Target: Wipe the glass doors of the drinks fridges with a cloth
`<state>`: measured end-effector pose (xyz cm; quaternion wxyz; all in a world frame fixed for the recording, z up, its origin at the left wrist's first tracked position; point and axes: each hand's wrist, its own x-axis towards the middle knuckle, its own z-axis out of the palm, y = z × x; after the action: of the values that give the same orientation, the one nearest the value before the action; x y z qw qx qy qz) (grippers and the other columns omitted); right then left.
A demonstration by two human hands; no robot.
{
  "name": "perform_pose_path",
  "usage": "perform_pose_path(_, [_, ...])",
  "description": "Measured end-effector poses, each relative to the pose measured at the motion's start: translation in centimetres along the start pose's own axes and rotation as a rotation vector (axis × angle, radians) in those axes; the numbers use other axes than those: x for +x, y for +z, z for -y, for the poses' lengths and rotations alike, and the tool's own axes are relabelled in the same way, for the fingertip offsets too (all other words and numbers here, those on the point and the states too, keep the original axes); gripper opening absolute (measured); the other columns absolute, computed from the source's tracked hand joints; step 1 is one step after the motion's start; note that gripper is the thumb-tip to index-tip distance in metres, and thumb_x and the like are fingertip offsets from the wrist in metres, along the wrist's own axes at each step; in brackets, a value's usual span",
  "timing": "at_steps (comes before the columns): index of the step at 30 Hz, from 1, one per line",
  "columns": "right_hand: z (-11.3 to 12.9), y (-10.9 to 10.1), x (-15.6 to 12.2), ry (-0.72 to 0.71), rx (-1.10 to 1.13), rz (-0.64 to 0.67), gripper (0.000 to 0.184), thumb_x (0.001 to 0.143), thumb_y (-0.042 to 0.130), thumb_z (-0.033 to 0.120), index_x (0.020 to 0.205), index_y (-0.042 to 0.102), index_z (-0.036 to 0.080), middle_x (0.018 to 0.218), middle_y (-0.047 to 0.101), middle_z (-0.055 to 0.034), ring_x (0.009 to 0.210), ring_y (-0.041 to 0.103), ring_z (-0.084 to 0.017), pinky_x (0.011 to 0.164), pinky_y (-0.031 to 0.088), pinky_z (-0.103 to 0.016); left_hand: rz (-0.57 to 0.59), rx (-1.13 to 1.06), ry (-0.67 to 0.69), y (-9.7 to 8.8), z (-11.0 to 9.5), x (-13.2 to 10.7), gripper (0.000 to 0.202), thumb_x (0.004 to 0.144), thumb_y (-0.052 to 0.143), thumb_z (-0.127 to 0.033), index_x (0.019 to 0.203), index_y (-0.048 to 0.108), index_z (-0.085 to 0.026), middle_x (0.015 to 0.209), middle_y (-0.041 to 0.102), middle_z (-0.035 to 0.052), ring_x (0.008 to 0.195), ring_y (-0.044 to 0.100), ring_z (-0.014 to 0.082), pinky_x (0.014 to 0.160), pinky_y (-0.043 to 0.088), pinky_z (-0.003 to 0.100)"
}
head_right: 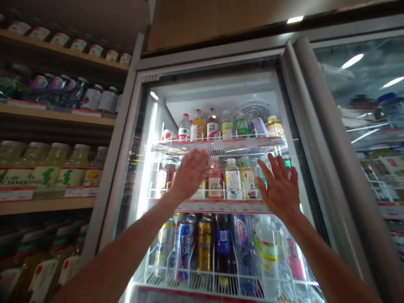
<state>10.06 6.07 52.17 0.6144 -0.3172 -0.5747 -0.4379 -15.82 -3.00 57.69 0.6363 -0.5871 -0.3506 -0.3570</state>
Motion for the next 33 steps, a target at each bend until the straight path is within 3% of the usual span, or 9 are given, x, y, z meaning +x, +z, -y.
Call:
perform_pose_path(5, [0.2,0.1,0.1,0.019,-0.015,0.016,0.047,0.093,0.029,0.039,0.135,0.041,0.022,0.145,0.035,-0.0110,0.135,0.028,-0.028,0.106,0.023,-0.052,-0.239,0.102,-0.583,-3.4,10.4,-0.6,0.039,0.088,0.031,-0.026,0.119,0.050,-0.010,0.128,0.050,0.0177,0.126,0.038,0.0286,0.109,0.022,0.054])
perform_pose_path(8, [0.0,0.1,0.1,0.014,-0.007,0.017,0.048,0.093,0.031,0.039,0.137,0.037,0.023,0.146,0.033,-0.0105,0.135,0.027,-0.029,0.105,0.023,-0.053,-0.167,0.052,-0.494,-1.7,6.3,0.5,0.041,0.088,0.034,-0.024,0.124,0.046,-0.012,0.132,0.047,0.0155,0.130,0.033,0.0281,0.110,0.021,0.053])
perform_pose_path(13, [-0.3,0.1,-0.1,-0.014,0.004,0.000,0.048,0.093,0.032,0.039,0.137,0.038,0.022,0.145,0.034,-0.0117,0.135,0.027,-0.029,0.105,0.023,-0.053,0.026,-0.067,0.081,1.4,-3.4,2.2,0.038,0.089,0.037,-0.028,0.126,0.047,-0.023,0.137,0.046,0.0016,0.134,0.028,0.0223,0.110,0.026,0.042])
perform_pose_path(16, [-0.3,0.0,0.0,-0.012,0.007,0.004,0.048,0.093,0.032,0.039,0.139,0.035,0.024,0.146,0.033,-0.0111,0.136,0.026,-0.029,0.105,0.022,-0.053,0.041,-0.068,0.024,0.1,0.3,1.7,0.038,0.089,0.038,-0.030,0.124,0.048,-0.022,0.135,0.048,0.0037,0.132,0.032,0.0216,0.111,0.026,0.042])
perform_pose_path(20, [-0.1,0.0,0.0,-0.010,0.005,0.018,0.051,0.093,0.032,0.038,0.142,0.027,0.027,0.148,0.029,-0.0091,0.137,0.024,-0.029,0.106,0.021,-0.054,-0.175,0.021,-0.490,-1.9,7.3,1.3,0.041,0.088,0.032,-0.025,0.124,0.046,-0.013,0.134,0.046,0.0143,0.131,0.033,0.0253,0.112,0.018,0.049])
perform_pose_path(24, [-0.1,0.1,0.0,-0.018,-0.011,0.013,0.051,0.093,0.033,0.037,0.142,0.026,0.027,0.148,0.029,-0.0091,0.137,0.023,-0.028,0.105,0.022,-0.053,-0.152,-0.010,-0.425,-0.1,2.1,2.8,0.041,0.087,0.036,-0.025,0.126,0.047,-0.015,0.136,0.045,0.0117,0.133,0.029,0.0282,0.110,0.024,0.052])
perform_pose_path(28, [-0.2,-0.1,-0.1,-0.030,-0.028,0.024,0.048,0.093,0.033,0.036,0.139,0.033,0.023,0.147,0.030,-0.0110,0.137,0.024,-0.029,0.105,0.023,-0.053,0.003,-0.095,0.051,2.2,-5.6,4.3,0.037,0.089,0.037,-0.027,0.124,0.049,-0.023,0.136,0.047,0.0024,0.134,0.028,0.0235,0.109,0.028,0.045])
perform_pose_path(30, [-0.1,-0.3,-0.1,-0.039,-0.019,0.033,0.047,0.093,0.033,0.036,0.138,0.035,0.022,0.147,0.030,-0.0116,0.137,0.023,-0.029,0.106,0.022,-0.053,0.081,-0.118,0.142,1.8,-4.8,4.4,0.037,0.089,0.039,-0.029,0.124,0.049,-0.025,0.136,0.047,0.0004,0.134,0.029,0.0212,0.110,0.027,0.044])
perform_pose_path(33, [0.1,-0.6,0.0,-0.031,0.002,0.048,0.047,0.093,0.034,0.036,0.137,0.036,0.022,0.147,0.030,-0.0122,0.137,0.021,-0.029,0.107,0.021,-0.054,0.035,-0.123,-0.179,-0.3,0.9,4.3,0.038,0.086,0.041,-0.030,0.122,0.050,-0.023,0.135,0.048,0.0036,0.132,0.032,0.0207,0.112,0.023,0.044])
